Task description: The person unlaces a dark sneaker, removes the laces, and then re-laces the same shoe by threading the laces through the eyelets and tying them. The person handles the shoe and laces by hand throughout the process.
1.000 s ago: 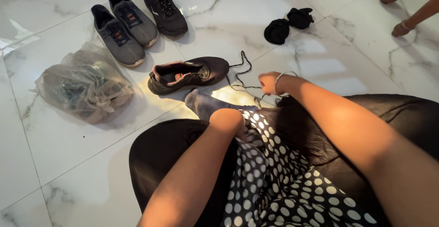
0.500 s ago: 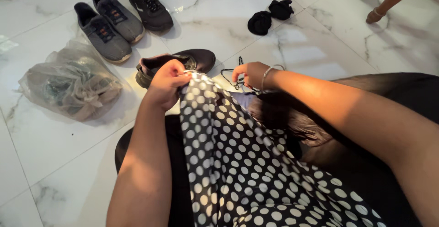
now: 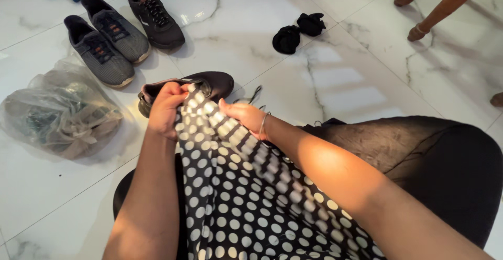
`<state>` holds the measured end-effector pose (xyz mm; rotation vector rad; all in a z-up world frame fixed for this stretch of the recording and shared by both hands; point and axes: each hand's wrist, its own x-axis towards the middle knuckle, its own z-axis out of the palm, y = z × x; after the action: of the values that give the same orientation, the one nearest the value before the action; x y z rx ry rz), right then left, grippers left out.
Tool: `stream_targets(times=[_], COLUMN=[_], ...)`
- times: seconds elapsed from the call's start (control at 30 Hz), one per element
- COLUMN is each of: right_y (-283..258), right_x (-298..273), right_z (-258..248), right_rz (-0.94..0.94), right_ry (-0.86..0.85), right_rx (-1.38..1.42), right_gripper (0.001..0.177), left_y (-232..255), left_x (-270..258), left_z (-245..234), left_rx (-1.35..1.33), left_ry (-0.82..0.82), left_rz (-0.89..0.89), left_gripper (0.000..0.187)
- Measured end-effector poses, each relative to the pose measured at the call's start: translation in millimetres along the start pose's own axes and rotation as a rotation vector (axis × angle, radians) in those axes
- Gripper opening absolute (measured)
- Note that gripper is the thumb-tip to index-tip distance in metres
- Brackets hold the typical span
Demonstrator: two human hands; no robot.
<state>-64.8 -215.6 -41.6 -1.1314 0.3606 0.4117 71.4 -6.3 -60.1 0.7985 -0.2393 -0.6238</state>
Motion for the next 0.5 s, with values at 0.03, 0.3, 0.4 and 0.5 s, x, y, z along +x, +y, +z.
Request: stream_targets(times=[0.03, 0.3, 0.4, 0.5], right_y=[-3.1, -115.2, -141.5, -128.7], right_x=[-0.8, -68.0, -79.3, -67.7], right_z=[-3.7, -158.9, -189.2, -185.7], right_rz=[-0.012, 0.006, 0.156, -0.043], right_ry=[-0.11, 0.097, 0.041, 0.216], right_rx=[0.1, -0.615, -0.697, -1.537], right_gripper=[0.044, 0.023, 0.03, 0.041], left_y=[2.1, -10.1, -28.1, -41.0], left_x=[4.8, 17.9, 21.9, 28.3], left_z=[-6.3, -4.6, 21.6, 42.3], left_rx=[0.052, 0.89, 1.387, 1.735], left_ry=[0.063, 0.261, 0.332, 0.321], left_rz=[0.058, 0.385, 0.415, 0.403], left_gripper=[0.024, 0.025, 0.017, 0.011])
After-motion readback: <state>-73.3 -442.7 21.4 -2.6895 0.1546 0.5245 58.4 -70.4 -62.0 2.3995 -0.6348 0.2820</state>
